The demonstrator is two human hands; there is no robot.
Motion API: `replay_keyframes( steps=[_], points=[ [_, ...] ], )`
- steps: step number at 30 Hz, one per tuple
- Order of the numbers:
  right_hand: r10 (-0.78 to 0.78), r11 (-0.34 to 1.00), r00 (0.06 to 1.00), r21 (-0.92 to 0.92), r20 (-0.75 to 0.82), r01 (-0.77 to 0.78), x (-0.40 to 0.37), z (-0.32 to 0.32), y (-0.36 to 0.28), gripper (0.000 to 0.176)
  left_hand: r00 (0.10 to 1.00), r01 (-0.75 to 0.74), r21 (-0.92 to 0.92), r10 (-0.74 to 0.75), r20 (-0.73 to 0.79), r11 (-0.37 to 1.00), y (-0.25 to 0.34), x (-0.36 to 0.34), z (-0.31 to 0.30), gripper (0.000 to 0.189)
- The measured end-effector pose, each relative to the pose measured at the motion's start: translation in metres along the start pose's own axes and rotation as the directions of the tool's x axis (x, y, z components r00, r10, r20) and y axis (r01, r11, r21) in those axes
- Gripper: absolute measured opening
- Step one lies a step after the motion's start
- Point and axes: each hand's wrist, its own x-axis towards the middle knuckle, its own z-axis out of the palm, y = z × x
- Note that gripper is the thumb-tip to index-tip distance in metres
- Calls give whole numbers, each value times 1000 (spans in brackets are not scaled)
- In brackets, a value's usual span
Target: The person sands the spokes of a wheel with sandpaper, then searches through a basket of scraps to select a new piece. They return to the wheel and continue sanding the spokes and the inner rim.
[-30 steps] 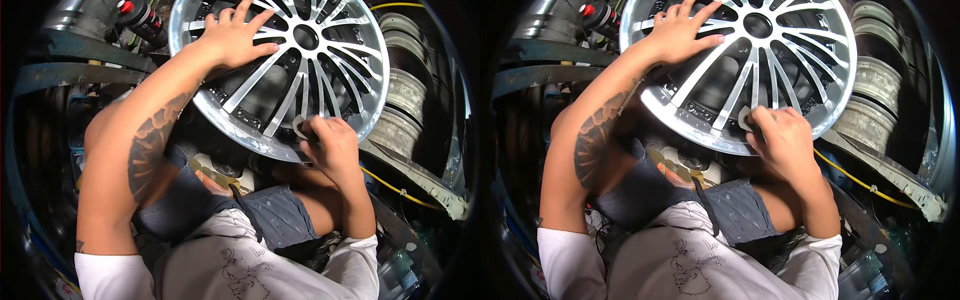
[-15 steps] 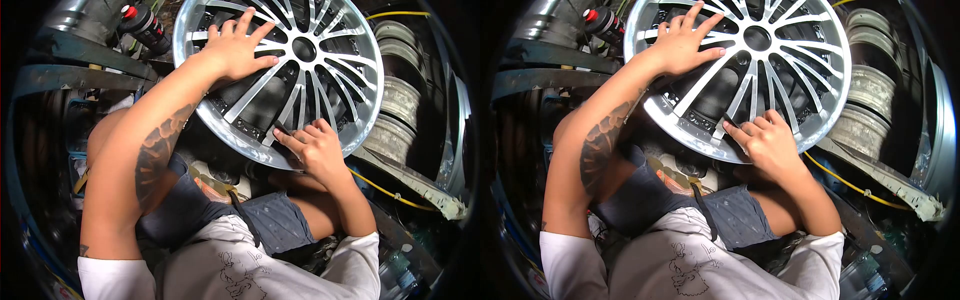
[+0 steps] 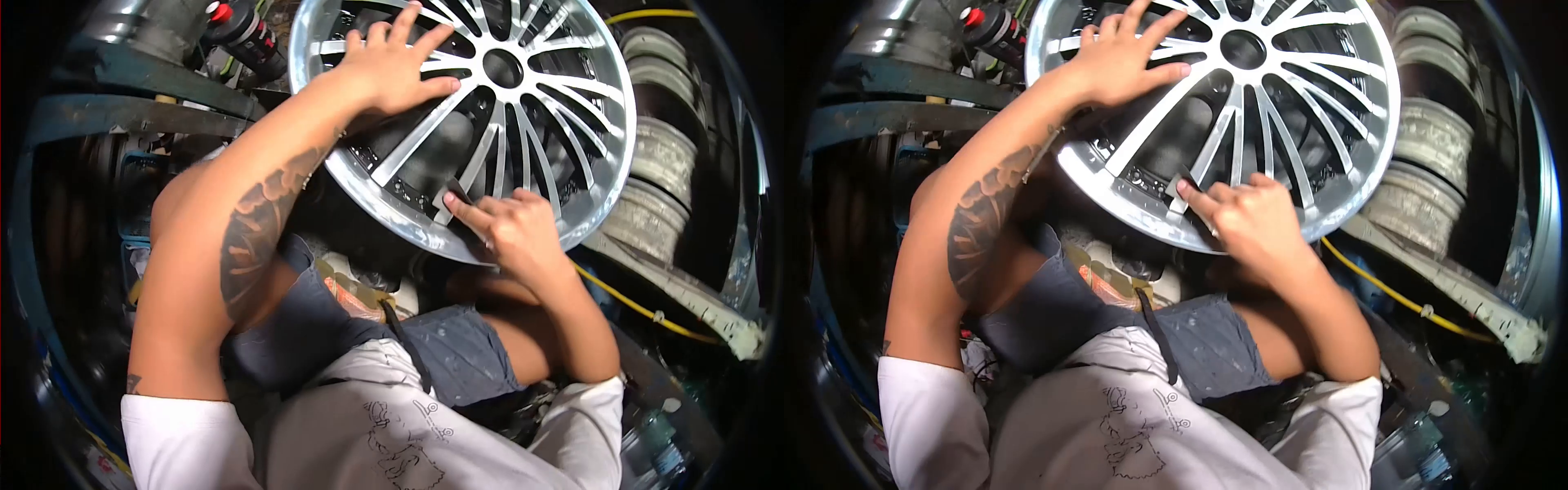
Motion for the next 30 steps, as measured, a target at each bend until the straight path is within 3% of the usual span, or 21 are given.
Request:
replay_keyframes(
  steps=[3, 5, 6, 7, 9, 10, 13, 17, 21, 24, 25, 26, 27, 28, 29, 30],
  points=[
    [53, 999, 997, -5, 50, -52, -5, -8, -2, 59, 999, 2, 23, -1, -34, 1000, 8, -3, -10, 91],
    [61, 998, 998, -29, 25, -60, -4, 0, -3, 58, 998, -53, -3, 53, 28, 999, 13, -14, -42, 82],
    [52, 999, 998, -16, 22, -52, -8, 1, -5, 58, 999, 8, -60, -6, 41, 998, 18, -17, -41, 81],
    [54, 999, 998, -7, 11, -54, -9, 0, -5, 58, 985, 13, -17, -10, 174, 1000, 11, -4, -35, 83],
    [83, 996, 996, -11, 44, -83, -10, -11, -6, 55, 995, -47, 82, 54, -81, 996, 8, -6, -7, 80],
    [90, 996, 996, -9, 15, -90, -11, -17, -11, 55, 1000, 9, 22, -8, -22, 1000, 1, 2, 2, 91],
    [80, 996, 995, -33, -57, -81, -9, -25, -23, 55, 997, -5, 12, 5, -71, 1000, -3, 3, 11, 91],
    [135, 991, 982, -4, 131, -136, -7, -20, -13, 50, 999, -18, -17, 17, -33, 1000, -1, 3, 6, 90],
    [124, 991, 991, 57, -47, -121, -1, -21, -20, 43, 997, -8, -53, 4, -80, 999, -2, 0, 4, 89],
    [200, 968, 974, 132, 106, -213, -2, -14, -9, 43, 996, 6, -159, -20, -84, 987, 1, 3, 3, 92],
    [183, 980, 978, 57, 95, -189, -3, -22, -7, 45, 988, 13, -260, -52, -144, 966, 1, 11, 5, 85],
    [164, 982, 985, 91, 49, -168, -3, -23, -6, 45, 959, 82, -387, -178, -221, 919, 11, 17, -8, 59],
    [152, 980, 988, 128, 3, -151, -5, -20, -4, 46, 928, 95, -752, -332, -170, 652, 10, 25, -16, 48],
    [150, 975, 988, 170, -38, -142, -7, -18, -4, 46, 898, 72, -965, -437, -46, 251, 13, 31, -23, 38],
    [132, 974, 988, 194, -76, -115, -8, -19, -5, 47, 778, -220, -954, -553, -297, 202, 19, 37, -27, 23],
    [131, 975, 989, 189, -63, -118, -8, -18, -6, 49, 792, -231, -969, -562, -238, 85, 13, 34, -42, 27]
  ],
)
